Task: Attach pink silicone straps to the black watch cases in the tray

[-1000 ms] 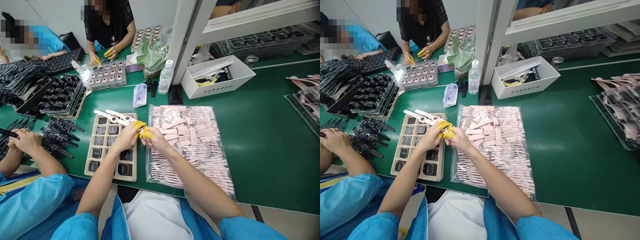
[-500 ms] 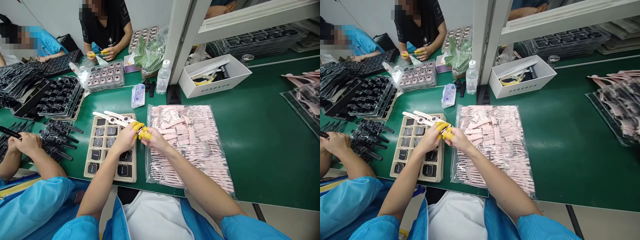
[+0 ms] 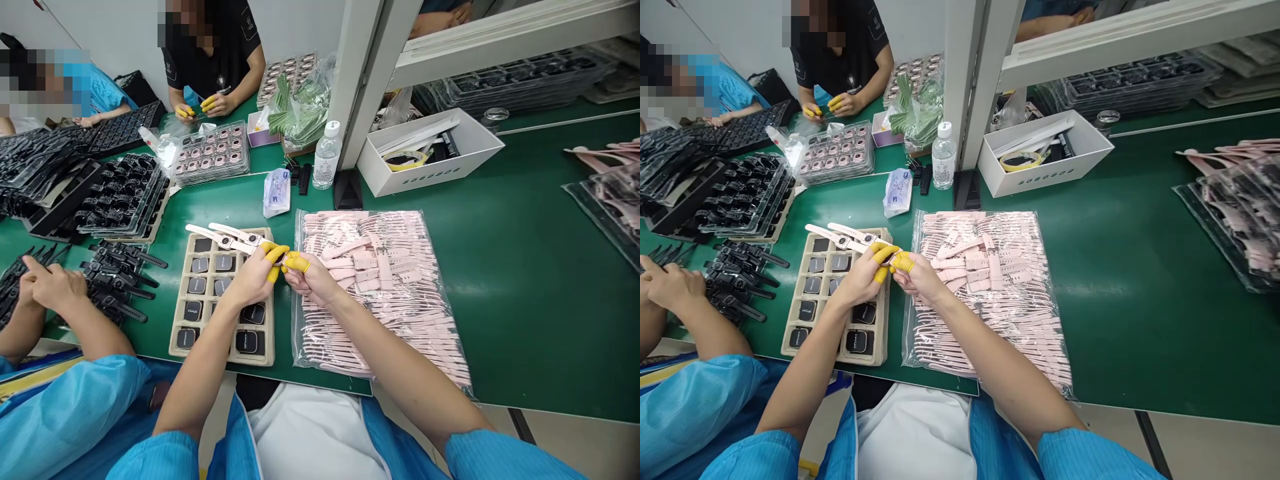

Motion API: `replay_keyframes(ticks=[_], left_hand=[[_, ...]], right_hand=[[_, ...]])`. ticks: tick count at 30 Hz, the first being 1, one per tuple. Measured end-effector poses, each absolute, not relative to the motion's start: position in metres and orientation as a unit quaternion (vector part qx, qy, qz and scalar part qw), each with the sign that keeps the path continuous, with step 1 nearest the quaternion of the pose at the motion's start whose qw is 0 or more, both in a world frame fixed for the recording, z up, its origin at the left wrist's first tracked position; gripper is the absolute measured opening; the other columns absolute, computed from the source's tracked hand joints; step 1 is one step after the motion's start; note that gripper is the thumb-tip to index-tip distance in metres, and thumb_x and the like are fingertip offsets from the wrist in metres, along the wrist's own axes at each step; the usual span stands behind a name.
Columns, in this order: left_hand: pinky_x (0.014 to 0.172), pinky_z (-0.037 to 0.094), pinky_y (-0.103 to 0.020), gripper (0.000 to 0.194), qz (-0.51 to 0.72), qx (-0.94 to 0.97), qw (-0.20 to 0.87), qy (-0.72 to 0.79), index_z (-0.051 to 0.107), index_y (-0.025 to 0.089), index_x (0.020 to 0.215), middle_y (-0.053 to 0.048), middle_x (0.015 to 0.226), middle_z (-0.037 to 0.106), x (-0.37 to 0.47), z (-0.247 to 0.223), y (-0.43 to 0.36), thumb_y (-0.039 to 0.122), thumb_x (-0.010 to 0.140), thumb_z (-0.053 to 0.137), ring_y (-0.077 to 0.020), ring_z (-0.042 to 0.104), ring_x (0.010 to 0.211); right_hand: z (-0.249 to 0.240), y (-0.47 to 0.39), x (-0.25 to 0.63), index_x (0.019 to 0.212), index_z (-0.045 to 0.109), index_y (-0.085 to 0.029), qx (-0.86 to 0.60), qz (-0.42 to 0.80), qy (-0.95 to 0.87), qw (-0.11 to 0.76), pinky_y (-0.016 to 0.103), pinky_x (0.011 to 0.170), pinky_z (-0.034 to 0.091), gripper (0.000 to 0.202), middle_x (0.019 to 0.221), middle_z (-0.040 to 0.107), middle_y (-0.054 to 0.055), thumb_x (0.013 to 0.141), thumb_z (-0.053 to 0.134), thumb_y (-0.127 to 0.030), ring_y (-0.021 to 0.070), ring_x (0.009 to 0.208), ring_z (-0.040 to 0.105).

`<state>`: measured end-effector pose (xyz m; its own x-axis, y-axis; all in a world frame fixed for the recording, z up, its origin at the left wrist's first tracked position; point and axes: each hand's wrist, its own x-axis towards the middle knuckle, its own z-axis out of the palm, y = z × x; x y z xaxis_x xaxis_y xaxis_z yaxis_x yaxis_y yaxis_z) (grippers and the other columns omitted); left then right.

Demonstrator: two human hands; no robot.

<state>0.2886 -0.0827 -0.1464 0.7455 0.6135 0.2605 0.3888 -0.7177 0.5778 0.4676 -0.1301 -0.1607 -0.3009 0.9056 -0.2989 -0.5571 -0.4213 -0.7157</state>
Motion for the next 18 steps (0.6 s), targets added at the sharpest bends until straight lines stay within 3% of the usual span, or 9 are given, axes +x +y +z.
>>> replay_keyframes(ticks=[4, 11, 18], left_hand=[[0.108, 0.052, -0.047, 0.049, 0.213, 0.906, 0.249, 0.268, 0.047, 0.018, 0.151, -0.017, 0.131, 0.056, 0.2871, -0.1421, -0.0847, 0.022, 0.103, 0.041, -0.0283, 0.059, 0.121], [0.099, 0.056, -0.052, 0.043, 0.149, 0.933, 0.141, 0.296, 0.058, 0.013, 0.138, -0.019, 0.119, 0.061, 0.2881, -0.1443, -0.0877, 0.026, 0.098, 0.052, -0.0335, 0.060, 0.115], [0.102, 0.055, -0.044, 0.042, 0.223, 0.888, 0.269, 0.299, 0.054, 0.017, 0.141, -0.016, 0.129, 0.064, 0.2867, -0.1439, -0.0851, 0.024, 0.100, 0.051, -0.0277, 0.065, 0.118]], right_hand=[[-0.1627, -0.1300, 0.4686, 0.073, 0.047, -0.023, -0.353, 0.770, -0.254, 0.466, 0.017, 0.034, 0.010, 0.032, 0.048, 0.045, -0.009, 0.075, 0.073, -0.042, 0.0031, 0.035, 0.020], [-0.1656, -0.1293, 0.4688, 0.066, 0.043, -0.023, -0.395, 0.767, -0.277, 0.422, 0.017, 0.035, 0.008, 0.034, 0.047, 0.043, -0.008, 0.075, 0.071, -0.039, 0.0029, 0.036, 0.021], [-0.1632, -0.1289, 0.4721, 0.074, 0.049, -0.022, -0.368, 0.771, -0.273, 0.442, 0.019, 0.035, 0.014, 0.033, 0.048, 0.047, -0.007, 0.079, 0.071, -0.045, 0.0051, 0.036, 0.026]])
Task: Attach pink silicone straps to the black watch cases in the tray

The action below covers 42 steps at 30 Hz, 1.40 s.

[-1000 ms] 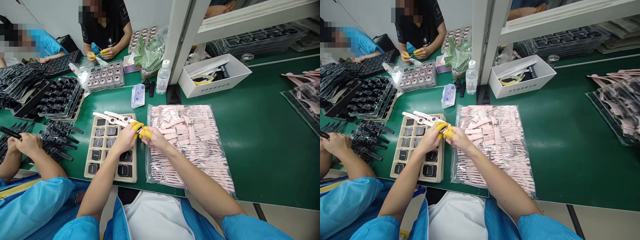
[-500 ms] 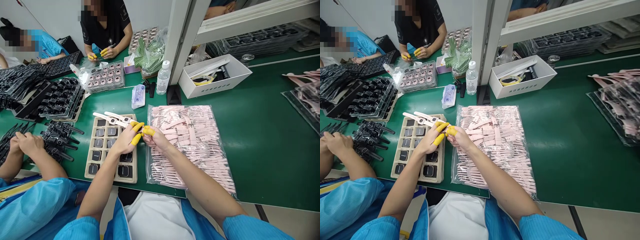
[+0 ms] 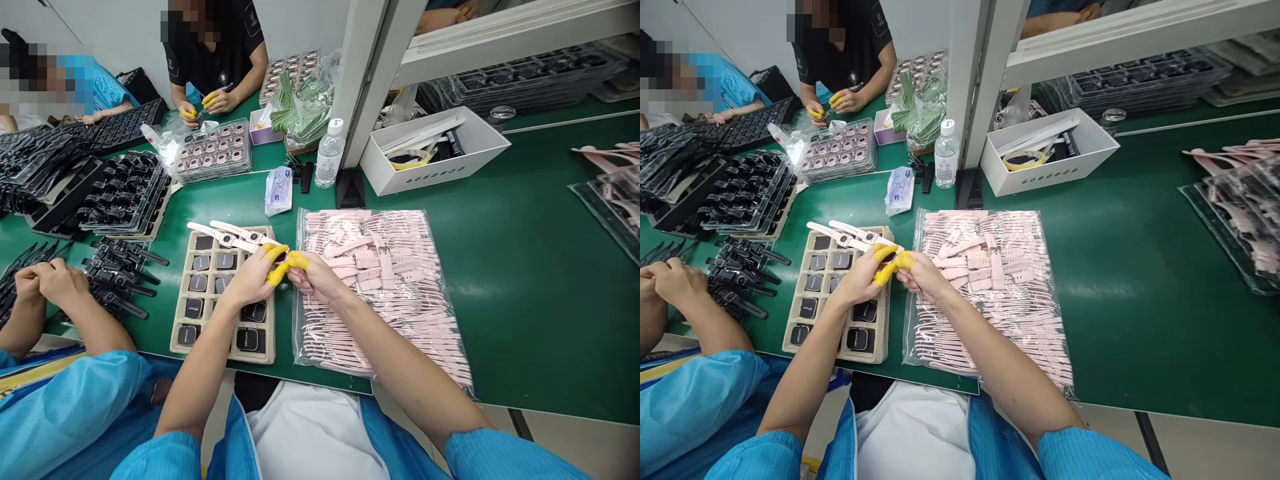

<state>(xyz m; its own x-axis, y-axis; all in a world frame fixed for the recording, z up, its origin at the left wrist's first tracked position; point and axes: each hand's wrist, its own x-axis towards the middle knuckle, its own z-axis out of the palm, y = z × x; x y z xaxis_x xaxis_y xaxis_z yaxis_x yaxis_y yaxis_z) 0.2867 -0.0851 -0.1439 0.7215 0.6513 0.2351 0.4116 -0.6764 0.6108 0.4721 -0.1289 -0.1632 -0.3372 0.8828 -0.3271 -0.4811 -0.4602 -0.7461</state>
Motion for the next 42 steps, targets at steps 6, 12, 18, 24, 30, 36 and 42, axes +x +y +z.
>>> replay_keyframes(ticks=[6, 12, 18, 24, 30, 36, 42], left_hand=[[0.088, 0.058, -0.036, 0.024, 0.373, 0.776, 0.365, 0.354, 0.069, 0.021, 0.109, -0.009, 0.108, 0.071, 0.292, -0.146, -0.084, 0.042, 0.098, 0.066, -0.0216, 0.069, 0.100], [0.064, 0.061, -0.030, 0.046, 0.499, 0.588, 0.488, 0.408, 0.057, 0.021, 0.106, -0.006, 0.101, 0.075, 0.293, -0.147, -0.079, 0.061, 0.089, 0.073, -0.0180, 0.074, 0.077], [0.067, 0.064, -0.032, 0.044, 0.640, 0.482, 0.391, 0.452, 0.045, 0.023, 0.105, -0.009, 0.113, 0.076, 0.276, -0.130, -0.064, 0.057, 0.092, 0.069, -0.0168, 0.076, 0.072], [0.065, 0.065, -0.032, 0.035, 0.531, 0.550, 0.443, 0.468, 0.052, 0.022, 0.117, -0.012, 0.120, 0.076, 0.283, -0.140, -0.070, 0.047, 0.096, 0.066, -0.0188, 0.077, 0.075], [0.110, 0.054, -0.046, 0.039, 0.321, 0.818, 0.343, 0.332, 0.064, 0.021, 0.134, -0.013, 0.132, 0.070, 0.295, -0.154, -0.083, 0.020, 0.096, 0.054, -0.0253, 0.067, 0.124], [0.109, 0.052, -0.045, 0.047, 0.302, 0.869, 0.277, 0.278, 0.059, 0.022, 0.142, -0.014, 0.132, 0.065, 0.289, -0.151, -0.080, 0.012, 0.099, 0.044, -0.0236, 0.063, 0.124], [0.109, 0.052, -0.044, 0.043, 0.298, 0.872, 0.253, 0.295, 0.058, 0.021, 0.140, -0.013, 0.132, 0.064, 0.290, -0.151, -0.081, 0.014, 0.102, 0.041, -0.0232, 0.062, 0.125]], right_hand=[[-0.156, -0.129, 0.473, 0.091, 0.057, -0.022, -0.331, 0.774, -0.283, 0.459, 0.021, 0.039, 0.032, 0.046, 0.056, 0.050, -0.007, 0.082, 0.073, -0.064, 0.0095, 0.042, 0.043], [-0.160, -0.131, 0.471, 0.093, 0.060, -0.019, -0.316, 0.812, -0.294, 0.393, 0.020, 0.038, 0.014, 0.043, 0.056, 0.040, -0.009, 0.090, 0.068, -0.061, 0.0058, 0.040, 0.025], [-0.166, -0.127, 0.477, 0.087, 0.063, -0.017, -0.333, 0.799, -0.357, 0.350, 0.019, 0.039, 0.012, 0.042, 0.057, 0.042, -0.008, 0.095, 0.062, -0.059, 0.0048, 0.041, 0.023], [-0.162, -0.126, 0.477, 0.087, 0.051, -0.023, -0.351, 0.741, -0.333, 0.465, 0.019, 0.039, 0.024, 0.037, 0.061, 0.059, -0.006, 0.085, 0.075, -0.052, 0.0068, 0.040, 0.040], [-0.155, -0.133, 0.467, 0.087, 0.052, -0.022, -0.311, 0.740, -0.357, 0.477, 0.018, 0.038, 0.019, 0.038, 0.053, 0.053, -0.008, 0.084, 0.074, -0.053, 0.0058, 0.038, 0.031], [-0.157, -0.131, 0.469, 0.081, 0.054, -0.021, -0.301, 0.766, -0.341, 0.454, 0.018, 0.037, 0.015, 0.032, 0.047, 0.047, -0.009, 0.080, 0.075, -0.045, 0.0052, 0.036, 0.026], [-0.161, -0.131, 0.466, 0.083, 0.055, -0.021, -0.288, 0.771, -0.291, 0.489, 0.018, 0.036, 0.014, 0.027, 0.048, 0.046, -0.010, 0.082, 0.074, -0.040, 0.0047, 0.036, 0.024]])
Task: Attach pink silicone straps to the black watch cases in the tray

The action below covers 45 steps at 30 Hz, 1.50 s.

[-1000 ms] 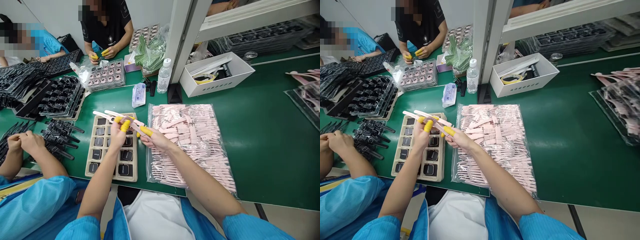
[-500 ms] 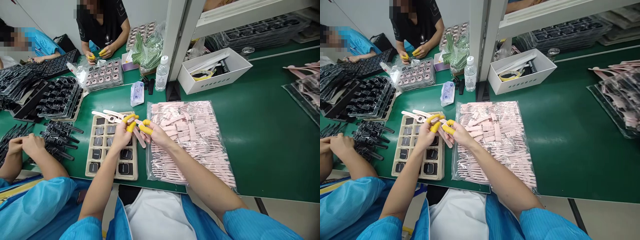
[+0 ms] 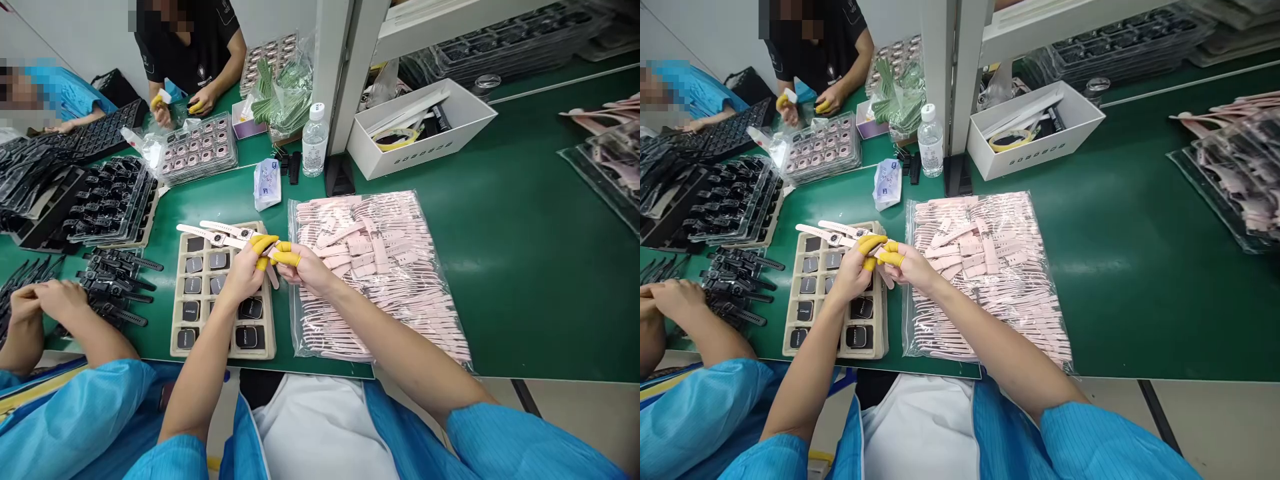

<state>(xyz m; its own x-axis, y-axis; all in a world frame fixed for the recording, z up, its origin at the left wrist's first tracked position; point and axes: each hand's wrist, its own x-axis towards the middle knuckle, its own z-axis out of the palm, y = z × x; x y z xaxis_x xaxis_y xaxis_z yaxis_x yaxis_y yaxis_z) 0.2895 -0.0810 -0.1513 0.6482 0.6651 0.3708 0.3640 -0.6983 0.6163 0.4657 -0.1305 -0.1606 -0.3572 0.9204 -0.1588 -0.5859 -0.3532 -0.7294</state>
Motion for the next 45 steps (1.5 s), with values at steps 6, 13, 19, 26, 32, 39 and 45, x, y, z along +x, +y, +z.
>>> replay_keyframes(ticks=[6, 13, 19, 26, 32, 39, 45], left_hand=[[0.102, 0.056, -0.041, 0.035, 0.320, 0.854, 0.256, 0.320, 0.059, 0.021, 0.135, -0.012, 0.126, 0.068, 0.2911, -0.1466, -0.0823, 0.018, 0.104, 0.044, -0.0219, 0.068, 0.114], [0.107, 0.053, -0.044, 0.038, 0.304, 0.874, 0.248, 0.286, 0.057, 0.020, 0.138, -0.014, 0.130, 0.066, 0.2904, -0.1490, -0.0810, 0.017, 0.104, 0.041, -0.0233, 0.064, 0.123], [0.107, 0.054, -0.042, 0.038, 0.311, 0.873, 0.229, 0.297, 0.058, 0.019, 0.138, -0.014, 0.129, 0.067, 0.2897, -0.1506, -0.0815, 0.015, 0.103, 0.042, -0.0227, 0.064, 0.123], [0.109, 0.053, -0.044, 0.039, 0.299, 0.877, 0.222, 0.304, 0.057, 0.019, 0.138, -0.014, 0.132, 0.066, 0.2898, -0.1515, -0.0824, 0.017, 0.103, 0.042, -0.0237, 0.063, 0.126], [0.108, 0.054, -0.042, 0.037, 0.299, 0.879, 0.219, 0.300, 0.057, 0.019, 0.138, -0.013, 0.131, 0.066, 0.2914, -0.1463, -0.0835, 0.019, 0.105, 0.041, -0.0223, 0.064, 0.125], [0.111, 0.053, -0.043, 0.041, 0.279, 0.883, 0.214, 0.312, 0.056, 0.020, 0.141, -0.013, 0.134, 0.065, 0.2896, -0.1462, -0.0836, 0.018, 0.103, 0.041, -0.0232, 0.063, 0.128], [0.111, 0.052, -0.043, 0.042, 0.282, 0.881, 0.224, 0.308, 0.057, 0.021, 0.141, -0.013, 0.135, 0.064, 0.2893, -0.1469, -0.0843, 0.017, 0.103, 0.041, -0.0234, 0.062, 0.129]], right_hand=[[-0.1655, -0.1270, 0.4667, 0.084, 0.053, -0.022, -0.288, 0.773, -0.254, 0.505, 0.018, 0.036, 0.014, 0.029, 0.047, 0.043, -0.011, 0.081, 0.075, -0.040, 0.0049, 0.035, 0.023], [-0.1635, -0.1285, 0.4699, 0.084, 0.056, -0.020, -0.265, 0.780, -0.314, 0.472, 0.017, 0.037, 0.016, 0.028, 0.045, 0.043, -0.011, 0.083, 0.074, -0.042, 0.0049, 0.036, 0.024], [-0.1654, -0.1277, 0.4654, 0.084, 0.055, -0.021, -0.277, 0.778, -0.288, 0.485, 0.018, 0.036, 0.013, 0.028, 0.046, 0.041, -0.012, 0.083, 0.073, -0.042, 0.0048, 0.035, 0.022], [-0.1655, -0.1274, 0.4688, 0.084, 0.054, -0.021, -0.287, 0.764, -0.308, 0.489, 0.018, 0.037, 0.015, 0.030, 0.047, 0.042, -0.011, 0.083, 0.074, -0.043, 0.0053, 0.037, 0.024], [-0.1681, -0.1277, 0.4665, 0.083, 0.055, -0.021, -0.271, 0.771, -0.315, 0.483, 0.018, 0.038, 0.016, 0.029, 0.046, 0.041, -0.011, 0.082, 0.074, -0.043, 0.0053, 0.037, 0.023], [-0.1693, -0.1284, 0.4639, 0.084, 0.055, -0.020, -0.289, 0.762, -0.307, 0.492, 0.018, 0.038, 0.016, 0.029, 0.047, 0.042, -0.011, 0.084, 0.072, -0.044, 0.0048, 0.037, 0.024], [-0.1681, -0.1289, 0.4642, 0.084, 0.055, -0.021, -0.282, 0.769, -0.307, 0.484, 0.017, 0.038, 0.017, 0.029, 0.046, 0.042, -0.011, 0.083, 0.072, -0.044, 0.0050, 0.037, 0.024]])
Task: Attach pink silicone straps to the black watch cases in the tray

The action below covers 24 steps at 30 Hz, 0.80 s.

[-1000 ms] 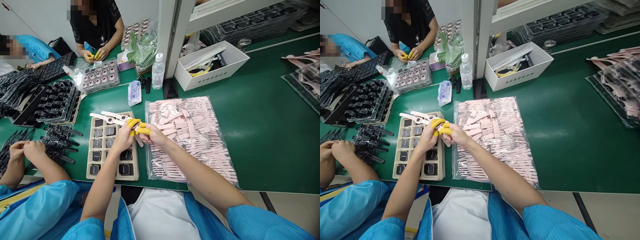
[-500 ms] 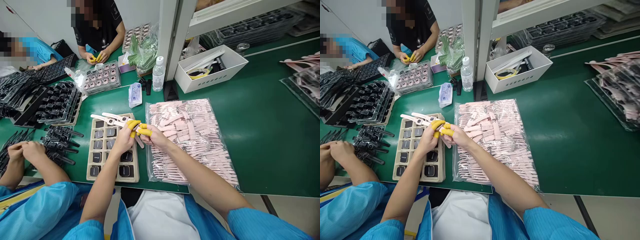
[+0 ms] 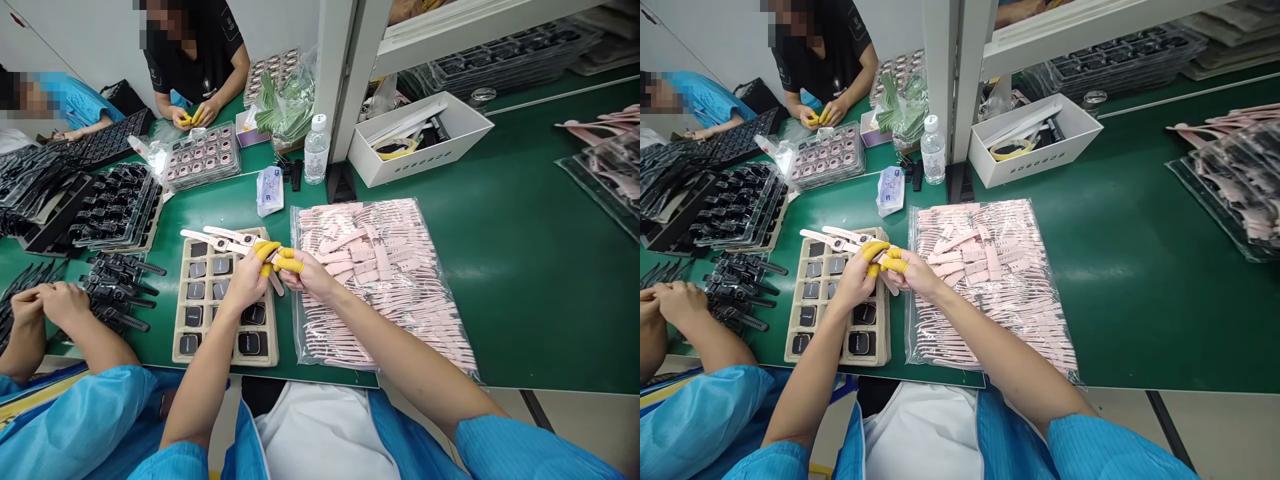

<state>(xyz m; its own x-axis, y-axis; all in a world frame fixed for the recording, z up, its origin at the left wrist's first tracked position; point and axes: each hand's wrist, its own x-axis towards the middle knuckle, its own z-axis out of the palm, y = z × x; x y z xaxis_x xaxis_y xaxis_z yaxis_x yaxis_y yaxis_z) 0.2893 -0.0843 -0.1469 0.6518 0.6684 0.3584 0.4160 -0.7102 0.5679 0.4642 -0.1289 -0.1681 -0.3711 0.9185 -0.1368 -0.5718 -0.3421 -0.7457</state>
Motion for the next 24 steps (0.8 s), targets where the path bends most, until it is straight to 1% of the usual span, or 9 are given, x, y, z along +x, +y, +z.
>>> replay_keyframes(ticks=[7, 10, 14, 17, 20, 24], left_hand=[[0.110, 0.052, -0.044, 0.043, 0.271, 0.876, 0.232, 0.324, 0.055, 0.020, 0.141, -0.014, 0.133, 0.063, 0.288, -0.152, -0.084, 0.015, 0.101, 0.041, -0.0244, 0.061, 0.128], [0.111, 0.052, -0.043, 0.042, 0.268, 0.878, 0.237, 0.317, 0.054, 0.019, 0.143, -0.015, 0.133, 0.060, 0.289, -0.149, -0.085, 0.018, 0.104, 0.039, -0.0245, 0.060, 0.127], [0.113, 0.050, -0.043, 0.044, 0.262, 0.881, 0.272, 0.286, 0.049, 0.021, 0.150, -0.014, 0.136, 0.056, 0.288, -0.141, -0.086, 0.023, 0.106, 0.039, -0.0243, 0.059, 0.128], [0.114, 0.049, -0.044, 0.044, 0.267, 0.882, 0.283, 0.265, 0.047, 0.021, 0.151, -0.014, 0.136, 0.056, 0.288, -0.137, -0.087, 0.024, 0.107, 0.038, -0.0248, 0.057, 0.130], [0.112, 0.051, -0.044, 0.044, 0.270, 0.886, 0.261, 0.273, 0.049, 0.020, 0.149, -0.015, 0.132, 0.057, 0.288, -0.139, -0.087, 0.022, 0.107, 0.037, -0.0249, 0.059, 0.126], [0.103, 0.056, -0.044, 0.044, 0.233, 0.904, 0.195, 0.302, 0.053, 0.020, 0.144, -0.015, 0.124, 0.059, 0.288, -0.145, -0.087, 0.020, 0.101, 0.046, -0.0269, 0.062, 0.116]], right_hand=[[-0.167, -0.129, 0.462, 0.083, 0.055, -0.021, -0.280, 0.774, -0.272, 0.498, 0.018, 0.036, 0.015, 0.028, 0.046, 0.042, -0.011, 0.081, 0.074, -0.041, 0.0051, 0.036, 0.023], [-0.167, -0.128, 0.462, 0.081, 0.054, -0.021, -0.277, 0.780, -0.245, 0.505, 0.017, 0.035, 0.015, 0.029, 0.045, 0.041, -0.011, 0.080, 0.076, -0.040, 0.0049, 0.035, 0.022], [-0.167, -0.128, 0.462, 0.080, 0.054, -0.021, -0.280, 0.783, -0.226, 0.507, 0.017, 0.035, 0.015, 0.030, 0.043, 0.039, -0.012, 0.078, 0.077, -0.040, 0.0045, 0.036, 0.020], [-0.167, -0.128, 0.462, 0.079, 0.054, -0.021, -0.270, 0.792, -0.217, 0.503, 0.017, 0.035, 0.014, 0.031, 0.042, 0.036, -0.012, 0.077, 0.077, -0.041, 0.0046, 0.036, 0.018], [-0.167, -0.128, 0.462, 0.078, 0.052, -0.022, -0.275, 0.790, -0.219, 0.502, 0.018, 0.035, 0.014, 0.032, 0.042, 0.035, -0.012, 0.077, 0.077, -0.042, 0.0050, 0.036, 0.018], [-0.166, -0.128, 0.462, 0.078, 0.050, -0.022, -0.329, 0.778, -0.233, 0.482, 0.017, 0.035, 0.013, 0.033, 0.042, 0.035, -0.013, 0.077, 0.077, -0.042, 0.0045, 0.036, 0.017]])
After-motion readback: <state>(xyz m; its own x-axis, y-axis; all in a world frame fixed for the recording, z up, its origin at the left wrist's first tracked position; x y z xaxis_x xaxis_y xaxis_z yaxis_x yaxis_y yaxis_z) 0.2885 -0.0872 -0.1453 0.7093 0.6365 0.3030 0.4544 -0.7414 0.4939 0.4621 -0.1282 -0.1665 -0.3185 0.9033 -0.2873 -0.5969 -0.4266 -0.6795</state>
